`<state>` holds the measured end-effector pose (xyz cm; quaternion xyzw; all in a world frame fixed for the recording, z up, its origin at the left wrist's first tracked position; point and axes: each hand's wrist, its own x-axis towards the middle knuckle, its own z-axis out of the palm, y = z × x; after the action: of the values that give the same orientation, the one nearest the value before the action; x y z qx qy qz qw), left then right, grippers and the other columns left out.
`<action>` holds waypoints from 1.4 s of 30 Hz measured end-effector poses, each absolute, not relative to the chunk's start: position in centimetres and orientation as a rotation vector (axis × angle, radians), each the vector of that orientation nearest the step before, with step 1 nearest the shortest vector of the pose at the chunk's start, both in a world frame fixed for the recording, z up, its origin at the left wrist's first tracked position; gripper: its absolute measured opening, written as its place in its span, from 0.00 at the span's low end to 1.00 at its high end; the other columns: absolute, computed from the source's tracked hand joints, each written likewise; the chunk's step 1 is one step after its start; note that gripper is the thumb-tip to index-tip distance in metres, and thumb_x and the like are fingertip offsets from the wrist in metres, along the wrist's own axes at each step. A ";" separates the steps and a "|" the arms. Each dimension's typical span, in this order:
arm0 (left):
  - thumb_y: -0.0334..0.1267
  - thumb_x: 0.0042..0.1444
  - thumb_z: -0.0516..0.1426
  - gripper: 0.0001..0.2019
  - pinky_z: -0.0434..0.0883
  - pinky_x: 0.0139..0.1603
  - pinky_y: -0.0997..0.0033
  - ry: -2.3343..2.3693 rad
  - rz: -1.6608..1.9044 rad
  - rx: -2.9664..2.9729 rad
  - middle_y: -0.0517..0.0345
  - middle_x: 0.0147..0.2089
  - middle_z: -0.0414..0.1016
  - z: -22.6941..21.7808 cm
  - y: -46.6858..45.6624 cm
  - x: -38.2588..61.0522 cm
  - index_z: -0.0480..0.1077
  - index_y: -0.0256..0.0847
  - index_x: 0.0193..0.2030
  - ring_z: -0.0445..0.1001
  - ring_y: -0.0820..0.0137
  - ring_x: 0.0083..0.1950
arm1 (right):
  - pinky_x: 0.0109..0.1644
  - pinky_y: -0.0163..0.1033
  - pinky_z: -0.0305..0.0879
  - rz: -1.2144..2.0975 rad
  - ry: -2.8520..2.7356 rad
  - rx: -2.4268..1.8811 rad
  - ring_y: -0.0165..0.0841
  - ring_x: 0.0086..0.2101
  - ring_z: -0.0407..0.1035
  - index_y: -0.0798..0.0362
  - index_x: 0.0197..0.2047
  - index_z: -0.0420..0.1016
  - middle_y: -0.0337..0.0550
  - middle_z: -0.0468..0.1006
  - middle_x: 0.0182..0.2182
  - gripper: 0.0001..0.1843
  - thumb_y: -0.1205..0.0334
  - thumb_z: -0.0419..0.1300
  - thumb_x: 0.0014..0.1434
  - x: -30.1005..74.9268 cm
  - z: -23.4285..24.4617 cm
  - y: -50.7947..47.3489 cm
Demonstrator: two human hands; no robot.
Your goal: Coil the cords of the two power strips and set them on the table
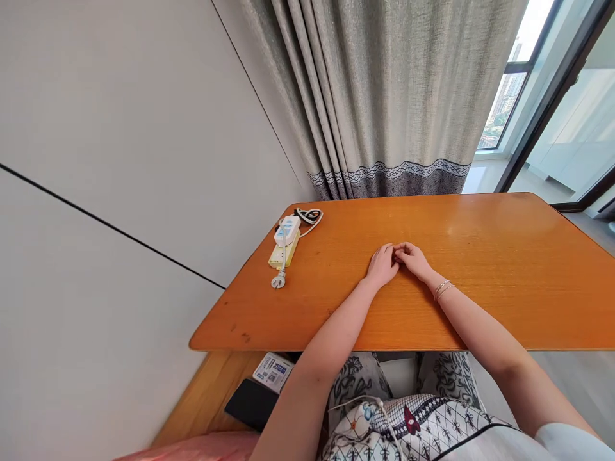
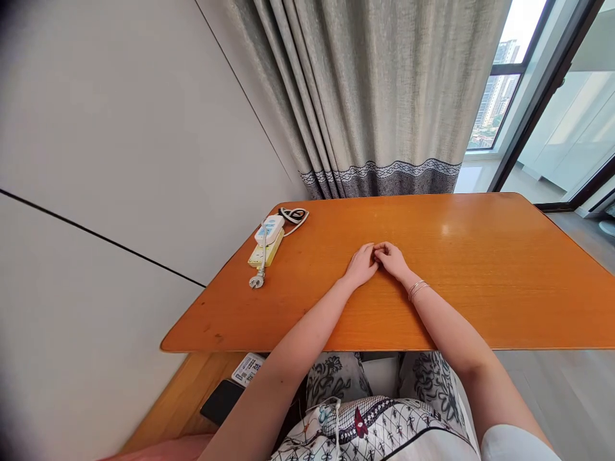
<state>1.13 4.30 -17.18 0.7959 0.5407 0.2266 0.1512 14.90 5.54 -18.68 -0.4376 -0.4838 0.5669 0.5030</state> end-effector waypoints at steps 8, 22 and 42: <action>0.30 0.57 0.55 0.18 0.67 0.63 0.57 1.497 0.669 2.323 0.42 0.58 0.74 -17.5 4.7 0.8 0.69 0.35 0.55 0.72 0.57 0.60 | 0.46 0.41 0.69 1.330 -1.267 -1.067 0.30 0.33 0.71 0.51 0.37 0.72 0.35 0.75 0.29 0.11 0.62 0.62 0.47 15.1 -18.9 5.5; 0.31 0.57 0.56 0.14 0.68 0.60 0.56 1.461 0.648 2.349 0.46 0.54 0.75 -17.6 5.1 0.5 0.69 0.38 0.51 0.72 0.58 0.57 | 0.44 0.40 0.69 1.339 -1.315 -1.065 0.29 0.33 0.70 0.51 0.38 0.70 0.35 0.73 0.29 0.11 0.61 0.63 0.49 15.2 -19.1 5.8; 0.33 0.57 0.56 0.10 0.69 0.57 0.55 1.450 0.611 2.387 0.47 0.50 0.76 -17.3 4.9 0.4 0.69 0.39 0.47 0.73 0.57 0.53 | 0.37 0.38 0.68 1.370 -1.302 -1.085 0.28 0.29 0.70 0.50 0.37 0.66 0.32 0.72 0.27 0.14 0.57 0.64 0.49 15.1 -18.8 5.6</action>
<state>0.40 4.90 -17.28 0.8267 0.5020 0.2116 0.1409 15.09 5.55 -18.78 -0.4412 -0.5297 0.5572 0.4629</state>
